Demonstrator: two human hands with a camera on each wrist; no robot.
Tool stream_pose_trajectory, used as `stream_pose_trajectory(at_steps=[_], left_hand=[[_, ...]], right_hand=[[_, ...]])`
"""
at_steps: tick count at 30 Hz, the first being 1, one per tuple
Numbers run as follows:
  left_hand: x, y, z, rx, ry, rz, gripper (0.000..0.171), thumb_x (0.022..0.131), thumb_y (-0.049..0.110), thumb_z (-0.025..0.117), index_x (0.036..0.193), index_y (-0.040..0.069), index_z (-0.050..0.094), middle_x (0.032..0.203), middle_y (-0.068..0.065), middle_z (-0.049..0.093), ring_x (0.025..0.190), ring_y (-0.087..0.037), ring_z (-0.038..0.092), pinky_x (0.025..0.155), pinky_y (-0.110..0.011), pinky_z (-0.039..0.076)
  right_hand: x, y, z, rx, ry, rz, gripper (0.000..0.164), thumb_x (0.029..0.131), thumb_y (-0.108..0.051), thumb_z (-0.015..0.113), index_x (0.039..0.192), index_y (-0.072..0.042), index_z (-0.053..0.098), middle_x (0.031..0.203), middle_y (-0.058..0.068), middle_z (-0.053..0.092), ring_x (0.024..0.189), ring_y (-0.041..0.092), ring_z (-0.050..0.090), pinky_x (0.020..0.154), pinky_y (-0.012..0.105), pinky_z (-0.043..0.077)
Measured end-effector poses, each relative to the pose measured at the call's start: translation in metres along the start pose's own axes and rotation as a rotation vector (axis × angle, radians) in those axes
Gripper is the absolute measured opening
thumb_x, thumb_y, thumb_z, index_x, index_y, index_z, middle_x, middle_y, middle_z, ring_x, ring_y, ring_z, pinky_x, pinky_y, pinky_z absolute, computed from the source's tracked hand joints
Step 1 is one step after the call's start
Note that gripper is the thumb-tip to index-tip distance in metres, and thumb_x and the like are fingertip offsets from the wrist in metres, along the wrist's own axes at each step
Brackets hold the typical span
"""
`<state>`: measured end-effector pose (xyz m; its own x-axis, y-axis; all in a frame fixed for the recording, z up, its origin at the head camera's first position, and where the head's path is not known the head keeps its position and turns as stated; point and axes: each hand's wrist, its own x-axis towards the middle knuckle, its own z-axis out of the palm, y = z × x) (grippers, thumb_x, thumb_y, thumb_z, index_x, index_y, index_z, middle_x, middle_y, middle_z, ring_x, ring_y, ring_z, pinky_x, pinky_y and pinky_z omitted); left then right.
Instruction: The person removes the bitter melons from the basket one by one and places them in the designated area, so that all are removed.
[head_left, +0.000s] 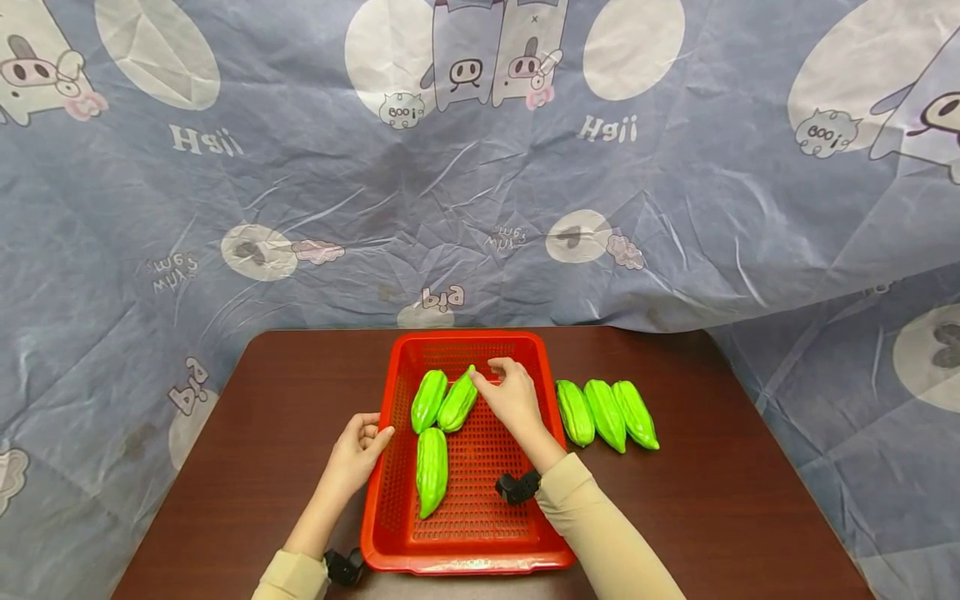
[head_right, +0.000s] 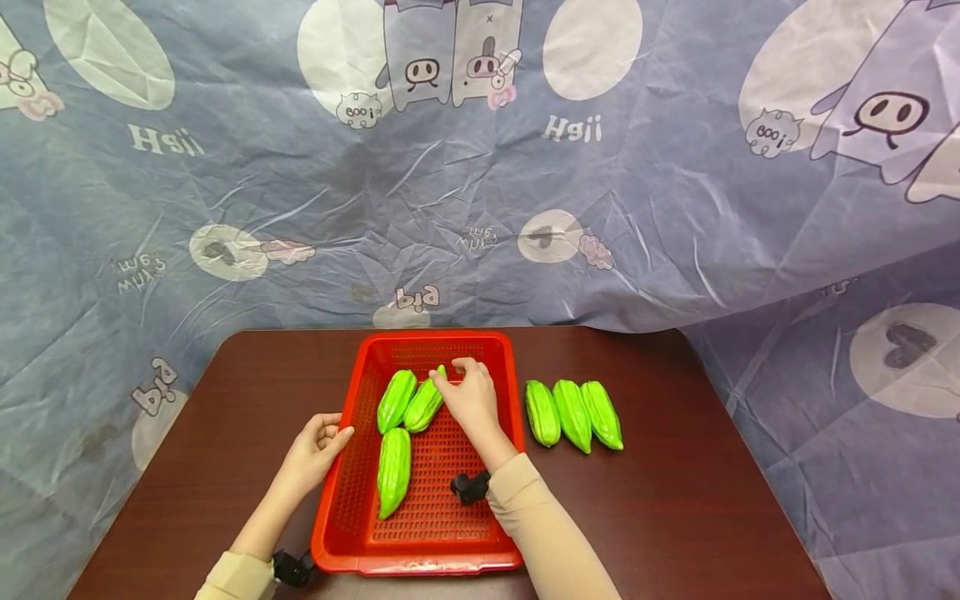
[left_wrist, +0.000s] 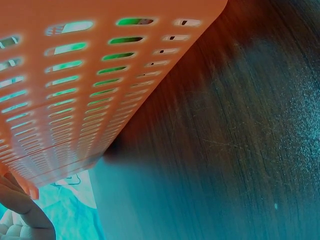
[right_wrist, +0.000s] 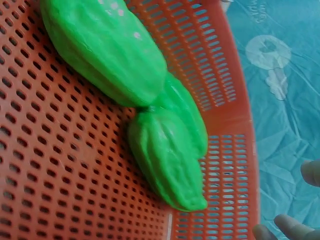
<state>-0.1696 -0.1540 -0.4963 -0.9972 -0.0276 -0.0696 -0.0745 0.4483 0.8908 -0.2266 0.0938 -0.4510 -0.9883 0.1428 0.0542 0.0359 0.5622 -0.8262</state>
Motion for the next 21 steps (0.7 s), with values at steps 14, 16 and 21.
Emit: stream_pose_trajectory(at_steps=[14,16,21], left_hand=[[0.000,-0.001,0.000,0.013,-0.002,0.007,0.044,0.098,0.025,0.063,0.130,-0.003,0.051,0.100,-0.013,0.061,0.078,-0.014,0.055,0.065,-0.025,0.046],[0.000,-0.001,0.000,0.012,-0.002,0.005,0.045,0.097,0.025,0.063,0.130,-0.003,0.051,0.100,-0.013,0.061,0.078,-0.014,0.055,0.065,-0.025,0.046],[-0.002,0.001,0.000,0.014,-0.004,-0.002,0.046,0.098,0.027,0.063,0.131,-0.002,0.051,0.101,-0.012,0.061,0.078,-0.014,0.054,0.065,-0.025,0.045]], right_hand=[[-0.002,0.008,0.035,-0.067,-0.007,0.062,0.067,0.085,-0.042,0.075,0.132,0.001,0.054,0.123,0.024,0.056,0.108,0.040,0.057,0.091,0.051,0.049],[-0.003,0.009,0.039,-0.064,-0.009,0.075,0.069,0.084,-0.042,0.075,0.132,0.003,0.053,0.123,0.025,0.055,0.108,0.040,0.058,0.091,0.051,0.048],[-0.002,0.013,0.049,-0.068,-0.023,0.112,0.073,0.082,-0.043,0.076,0.131,0.004,0.050,0.121,0.026,0.054,0.107,0.041,0.057,0.092,0.051,0.048]])
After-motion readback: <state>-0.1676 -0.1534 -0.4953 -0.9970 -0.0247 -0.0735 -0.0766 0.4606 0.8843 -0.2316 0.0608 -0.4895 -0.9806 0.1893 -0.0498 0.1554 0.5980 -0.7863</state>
